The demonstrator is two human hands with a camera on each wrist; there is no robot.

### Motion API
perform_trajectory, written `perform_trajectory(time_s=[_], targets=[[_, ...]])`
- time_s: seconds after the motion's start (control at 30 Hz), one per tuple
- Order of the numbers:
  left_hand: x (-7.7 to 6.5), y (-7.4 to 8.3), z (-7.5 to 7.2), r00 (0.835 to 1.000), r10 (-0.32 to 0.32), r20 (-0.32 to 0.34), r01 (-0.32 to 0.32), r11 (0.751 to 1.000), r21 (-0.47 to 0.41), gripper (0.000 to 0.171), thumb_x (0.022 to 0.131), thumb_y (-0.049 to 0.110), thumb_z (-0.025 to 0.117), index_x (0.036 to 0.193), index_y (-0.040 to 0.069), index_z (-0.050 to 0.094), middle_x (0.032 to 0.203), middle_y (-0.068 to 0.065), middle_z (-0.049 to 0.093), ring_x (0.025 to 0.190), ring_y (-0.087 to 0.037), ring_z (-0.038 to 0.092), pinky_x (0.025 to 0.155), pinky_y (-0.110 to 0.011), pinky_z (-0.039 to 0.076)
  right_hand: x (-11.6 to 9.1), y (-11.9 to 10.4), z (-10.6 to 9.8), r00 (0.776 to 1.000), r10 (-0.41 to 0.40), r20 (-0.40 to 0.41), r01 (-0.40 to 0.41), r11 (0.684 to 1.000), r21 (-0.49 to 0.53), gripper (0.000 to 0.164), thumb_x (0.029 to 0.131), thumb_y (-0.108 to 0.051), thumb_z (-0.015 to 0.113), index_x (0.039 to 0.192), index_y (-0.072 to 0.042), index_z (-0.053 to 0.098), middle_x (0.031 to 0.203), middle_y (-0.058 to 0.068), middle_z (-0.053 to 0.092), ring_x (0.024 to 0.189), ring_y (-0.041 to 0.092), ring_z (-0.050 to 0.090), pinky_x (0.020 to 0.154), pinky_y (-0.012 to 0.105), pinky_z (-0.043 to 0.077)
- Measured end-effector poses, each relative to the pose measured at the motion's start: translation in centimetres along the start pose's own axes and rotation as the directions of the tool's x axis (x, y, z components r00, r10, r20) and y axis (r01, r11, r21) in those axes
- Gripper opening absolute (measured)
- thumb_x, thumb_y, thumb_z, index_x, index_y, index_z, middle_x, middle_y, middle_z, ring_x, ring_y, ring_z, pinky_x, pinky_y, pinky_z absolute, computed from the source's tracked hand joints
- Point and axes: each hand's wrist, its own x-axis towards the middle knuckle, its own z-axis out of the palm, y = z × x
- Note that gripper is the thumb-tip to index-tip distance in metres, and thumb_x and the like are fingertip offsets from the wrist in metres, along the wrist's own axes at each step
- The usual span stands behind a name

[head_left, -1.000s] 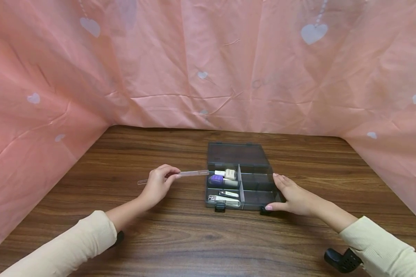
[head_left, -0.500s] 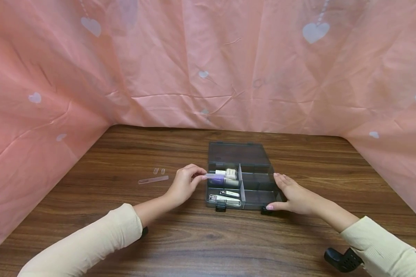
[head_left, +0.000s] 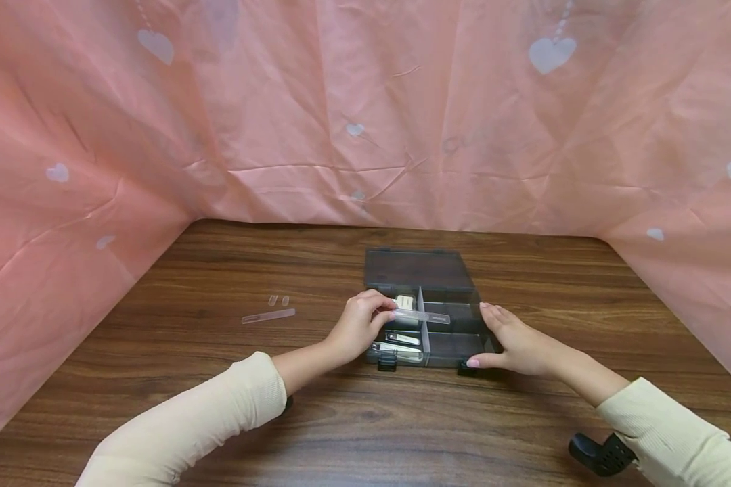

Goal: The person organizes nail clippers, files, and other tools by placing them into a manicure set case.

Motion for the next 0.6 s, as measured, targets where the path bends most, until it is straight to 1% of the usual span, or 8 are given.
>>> perform_trajectory(time_s=[0.1,0.27,0.4,0.53,0.6], targets=[[0.3,0.5,0.6,0.999,0.018,0.032,-0.019,1.0,0.023,0.008,0.083,0.004,0.065,0.088,-0.001,0.069,0.088,-0.009,0.067,0.083,-0.019,0.059,0.071,-0.023,0.049,0.1,0.0,0.0,1.0,0.006,0.007,-0.006,1.0,-0.001,0.104,0.076,-0.056,0.065,0.138,0.017,0.023,0.143,0.037,0.024,0.132,0.054,0.02,0.104,0.063,0.023],[0.9,1.5,1.6,0.994,0.033,0.105,-0.038,0.998,0.054,0.011,0.086,0.007,0.063,0.09,0.0,0.069,0.09,-0.009,0.067,0.087,-0.02,0.059,0.075,-0.025,0.048,0.1,0.1,0.0,1.0,0.018,0.01,-0.018,1.0,-0.002,0.105,0.076,-0.057,0.065,0.138,0.016,0.023,0.144,0.036,0.024,0.132,0.054,0.019,0.104,0.064,0.023],[1.3,1.9,2.3,0.989,0.046,0.141,-0.058,0.995,0.083,0.012,0.086,0.01,0.063,0.089,0.0,0.069,0.09,-0.008,0.067,0.089,-0.021,0.059,0.078,-0.026,0.048,0.1,0.0,0.0,1.0,0.017,0.011,-0.017,1.0,0.002,0.105,0.076,-0.057,0.065,0.139,0.016,0.023,0.144,0.036,0.024,0.132,0.054,0.019,0.104,0.064,0.023],[1.5,2.1,3.0,0.984,0.037,0.175,-0.057,0.993,0.108,0.013,0.087,0.011,0.061,0.09,0.001,0.069,0.09,-0.008,0.067,0.088,-0.02,0.057,0.078,-0.023,0.048,0.1,0.0,0.0,1.0,0.009,0.006,-0.009,1.0,0.004,0.104,0.077,-0.056,0.066,0.138,0.016,0.023,0.143,0.037,0.024,0.131,0.055,0.02,0.103,0.064,0.023],[1.7,2.4,3.3,0.98,0.03,0.198,-0.056,0.991,0.125,0.014,0.088,0.012,0.061,0.092,0.001,0.069,0.09,-0.007,0.066,0.089,-0.019,0.058,0.08,-0.023,0.047,0.0,0.0,0.0,1.0,0.005,0.001,-0.005,1.0,0.001,0.103,0.076,-0.055,0.066,0.138,0.016,0.023,0.143,0.037,0.025,0.131,0.055,0.02,0.103,0.064,0.024]])
